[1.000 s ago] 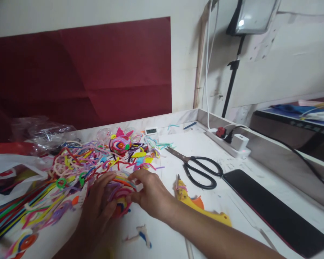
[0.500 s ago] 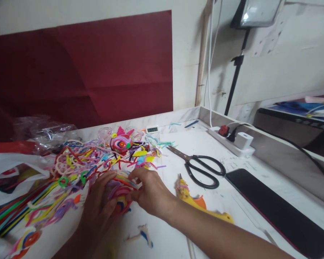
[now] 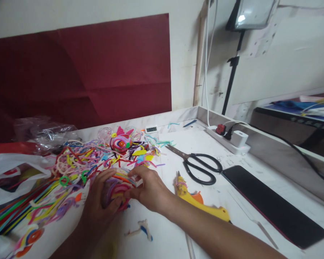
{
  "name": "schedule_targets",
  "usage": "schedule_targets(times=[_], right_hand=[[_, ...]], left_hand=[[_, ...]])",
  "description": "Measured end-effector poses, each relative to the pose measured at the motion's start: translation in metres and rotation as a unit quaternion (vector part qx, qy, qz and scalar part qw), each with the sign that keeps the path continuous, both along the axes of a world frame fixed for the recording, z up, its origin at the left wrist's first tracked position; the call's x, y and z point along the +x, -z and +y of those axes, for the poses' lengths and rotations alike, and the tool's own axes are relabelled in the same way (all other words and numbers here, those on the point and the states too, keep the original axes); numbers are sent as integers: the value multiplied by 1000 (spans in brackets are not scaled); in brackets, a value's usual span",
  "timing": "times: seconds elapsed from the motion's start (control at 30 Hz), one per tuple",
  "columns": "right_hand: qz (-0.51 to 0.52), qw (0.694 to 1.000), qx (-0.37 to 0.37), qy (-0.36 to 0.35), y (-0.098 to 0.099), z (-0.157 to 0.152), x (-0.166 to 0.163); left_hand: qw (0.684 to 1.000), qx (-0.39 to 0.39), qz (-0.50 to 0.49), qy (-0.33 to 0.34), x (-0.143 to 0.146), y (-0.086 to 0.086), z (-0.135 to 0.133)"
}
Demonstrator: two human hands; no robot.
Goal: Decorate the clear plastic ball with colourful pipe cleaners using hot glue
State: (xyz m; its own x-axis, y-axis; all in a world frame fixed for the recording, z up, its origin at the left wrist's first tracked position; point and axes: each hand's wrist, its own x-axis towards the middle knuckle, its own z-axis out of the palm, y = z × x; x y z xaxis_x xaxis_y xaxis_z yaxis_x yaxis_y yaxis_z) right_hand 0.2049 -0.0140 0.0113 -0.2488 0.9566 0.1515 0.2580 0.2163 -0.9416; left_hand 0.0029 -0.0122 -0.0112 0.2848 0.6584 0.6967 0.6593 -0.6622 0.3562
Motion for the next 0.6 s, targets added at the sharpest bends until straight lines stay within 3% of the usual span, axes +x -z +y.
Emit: schedule_targets(times=[0.3,0.6], right_hand=[[-87,991,103,-20,18,-2,-4],[-73,991,112,-14,16,-1,-9]], left_hand=[[999,-45,-30,-10,0,0,-1],[980,-142,-135,-31,6,-7,-5]])
